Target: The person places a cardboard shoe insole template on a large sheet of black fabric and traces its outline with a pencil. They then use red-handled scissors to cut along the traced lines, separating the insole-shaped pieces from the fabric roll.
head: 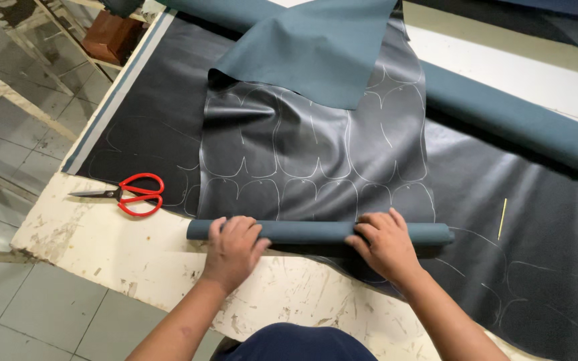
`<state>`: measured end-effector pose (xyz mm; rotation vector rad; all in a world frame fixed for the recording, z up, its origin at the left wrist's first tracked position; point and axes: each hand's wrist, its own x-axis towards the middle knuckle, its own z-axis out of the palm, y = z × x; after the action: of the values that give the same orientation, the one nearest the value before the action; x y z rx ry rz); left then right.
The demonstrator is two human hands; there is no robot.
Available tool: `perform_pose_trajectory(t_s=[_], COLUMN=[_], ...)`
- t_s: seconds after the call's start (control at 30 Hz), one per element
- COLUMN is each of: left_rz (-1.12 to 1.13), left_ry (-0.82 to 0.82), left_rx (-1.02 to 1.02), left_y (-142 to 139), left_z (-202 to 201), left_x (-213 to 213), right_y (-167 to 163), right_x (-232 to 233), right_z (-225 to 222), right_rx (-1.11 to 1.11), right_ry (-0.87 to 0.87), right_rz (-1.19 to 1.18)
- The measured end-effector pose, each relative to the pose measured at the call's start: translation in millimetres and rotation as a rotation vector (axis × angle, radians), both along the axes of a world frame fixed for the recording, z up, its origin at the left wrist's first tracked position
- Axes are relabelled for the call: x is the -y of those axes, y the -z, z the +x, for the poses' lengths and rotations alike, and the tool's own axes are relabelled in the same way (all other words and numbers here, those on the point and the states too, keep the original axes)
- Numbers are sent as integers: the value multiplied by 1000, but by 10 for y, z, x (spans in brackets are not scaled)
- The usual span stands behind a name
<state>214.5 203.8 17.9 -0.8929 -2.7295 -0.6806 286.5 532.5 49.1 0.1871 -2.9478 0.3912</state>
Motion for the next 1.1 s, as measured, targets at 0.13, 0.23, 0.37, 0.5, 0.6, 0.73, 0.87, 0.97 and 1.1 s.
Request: perform_pose_trajectory(t_s=[0.13,0.23,0.37,0.5,0.6,0.73,0.87,0.97,1.1], left_rz=[-40,-5,134,156,168,167,138,70,10], left_ry=[53,35,57,75,105,141,138,184,154], left_rx=[-65,57,29,-70,-98,-87,-70,-12,178], left_y=[-82,-141,-271,-396,-417,-333,-175,-76,-24], left_z=[-120,-169,-40,309,520,785,972,1054,1086], left_x=[-3,-6,64,194,290,450,605,674,680], right_y=[-63,-135,-357,-574,-615,-478,-171,32,141], right_x=[-28,-53,-46,44,116,193,277,278,237], right_z=[-70,-81,91,447,673,988,1238,1301,1216], right_rx=[-73,154,105,-42,-97,-50,82,137,283], right_ry=[-55,80,70,31,17,-3,-56,-120,-97], right_rz=[109,63,76,90,96,40,11,-44,-75])
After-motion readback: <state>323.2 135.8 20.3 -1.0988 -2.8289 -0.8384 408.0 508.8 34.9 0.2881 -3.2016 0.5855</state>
